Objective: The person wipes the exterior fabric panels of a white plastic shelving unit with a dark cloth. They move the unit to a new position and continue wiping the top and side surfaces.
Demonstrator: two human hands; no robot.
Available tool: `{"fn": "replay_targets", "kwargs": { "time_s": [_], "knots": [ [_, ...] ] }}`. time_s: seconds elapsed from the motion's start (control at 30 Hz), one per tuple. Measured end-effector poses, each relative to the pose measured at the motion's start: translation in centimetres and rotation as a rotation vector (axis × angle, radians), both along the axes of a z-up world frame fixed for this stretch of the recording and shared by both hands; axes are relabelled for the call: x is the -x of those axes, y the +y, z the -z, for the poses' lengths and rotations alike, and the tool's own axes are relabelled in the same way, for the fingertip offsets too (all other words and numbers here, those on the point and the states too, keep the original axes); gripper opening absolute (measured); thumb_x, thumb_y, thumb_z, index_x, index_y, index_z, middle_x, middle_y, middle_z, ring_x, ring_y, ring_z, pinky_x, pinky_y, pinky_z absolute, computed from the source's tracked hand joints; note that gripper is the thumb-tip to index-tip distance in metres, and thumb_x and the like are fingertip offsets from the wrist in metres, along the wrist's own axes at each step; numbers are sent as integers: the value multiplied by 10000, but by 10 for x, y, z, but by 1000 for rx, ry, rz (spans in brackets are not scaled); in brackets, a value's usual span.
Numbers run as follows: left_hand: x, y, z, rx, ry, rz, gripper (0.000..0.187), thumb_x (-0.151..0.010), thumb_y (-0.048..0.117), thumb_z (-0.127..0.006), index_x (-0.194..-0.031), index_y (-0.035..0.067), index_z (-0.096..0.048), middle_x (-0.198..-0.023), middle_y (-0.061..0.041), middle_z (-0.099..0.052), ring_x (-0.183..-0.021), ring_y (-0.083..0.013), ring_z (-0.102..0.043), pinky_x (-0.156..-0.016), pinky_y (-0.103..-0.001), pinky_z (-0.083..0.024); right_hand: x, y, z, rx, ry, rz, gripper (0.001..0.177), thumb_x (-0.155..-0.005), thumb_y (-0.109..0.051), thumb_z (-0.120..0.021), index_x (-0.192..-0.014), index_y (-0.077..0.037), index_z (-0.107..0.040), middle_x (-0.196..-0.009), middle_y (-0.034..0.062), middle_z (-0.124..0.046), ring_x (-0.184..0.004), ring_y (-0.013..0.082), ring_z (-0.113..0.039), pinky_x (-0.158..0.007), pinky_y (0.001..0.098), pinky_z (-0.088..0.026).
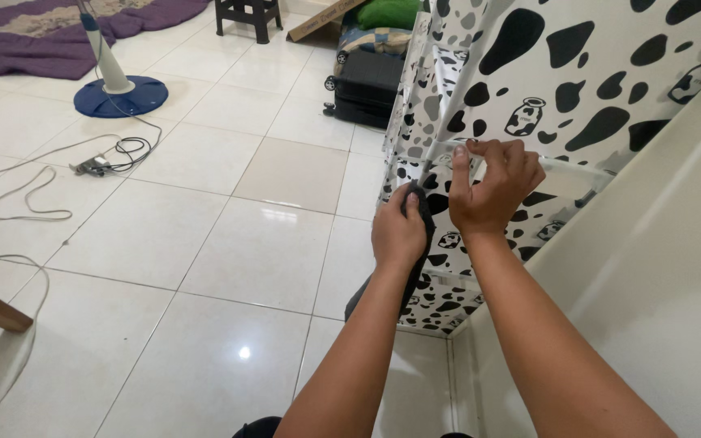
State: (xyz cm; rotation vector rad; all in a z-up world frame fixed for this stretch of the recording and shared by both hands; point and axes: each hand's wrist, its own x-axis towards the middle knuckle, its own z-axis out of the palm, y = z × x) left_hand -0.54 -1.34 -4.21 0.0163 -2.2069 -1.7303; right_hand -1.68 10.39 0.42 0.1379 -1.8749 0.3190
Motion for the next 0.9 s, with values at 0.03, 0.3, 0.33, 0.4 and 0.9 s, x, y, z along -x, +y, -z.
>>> {"fn": "replay_targets", "kwargs": {
  "time_s": [0.03,0.3,0.33,0.4,0.9],
  "knots": [
    [1,0,-4,-15,5,-3,364,-997,301,-529,-1269,120,-690,-1116,-188,-730,-1090,-378,-662,-922,-458,-506,1,-1,-2,8,-2,-7,305,-1048,-389,-658,-977,-104,-737,-1024,40,-576,-1061,262,-489,-1050,453,-315],
    [3,3,-24,-95,5,25,363,-983,303,-538,-1253,135,-715,-1091,-174,-756,-1037,-359,-712,-888,-426,-550,-2,-3,-6,23,-2,0,273,-1024,-369,-672,-966,-112,-742,-1002,34,-584,-1049,252,-496,-1044,454,-320],
    [2,3,-21,-68,25,12,364,-993,302,-536,-1262,125,-706,-1096,-181,-747,-1044,-367,-705,-892,-432,-545,-3,-3,-5,30,-4,-1,269,-1020,-367,-675,-960,-114,-742,-998,33,-585,-1048,249,-498,-1044,454,-321],
    [2,3,-14,-15,72,-14,365,-1013,299,-532,-1280,106,-688,-1107,-195,-729,-1059,-382,-690,-900,-444,-535,-1,-3,-5,42,0,-1,261,-1013,-363,-680,-948,-117,-743,-990,30,-588,-1045,244,-502,-1042,453,-322],
    [3,7,-47,-110,110,-26,377,-975,308,-579,-1258,91,-702,-1178,-171,-742,-1110,-351,-696,-948,-415,-531,0,-1,-4,40,9,20,259,-1031,-354,-662,-943,-121,-734,-1001,29,-593,-1052,246,-505,-1039,442,-326]
  ]
}}
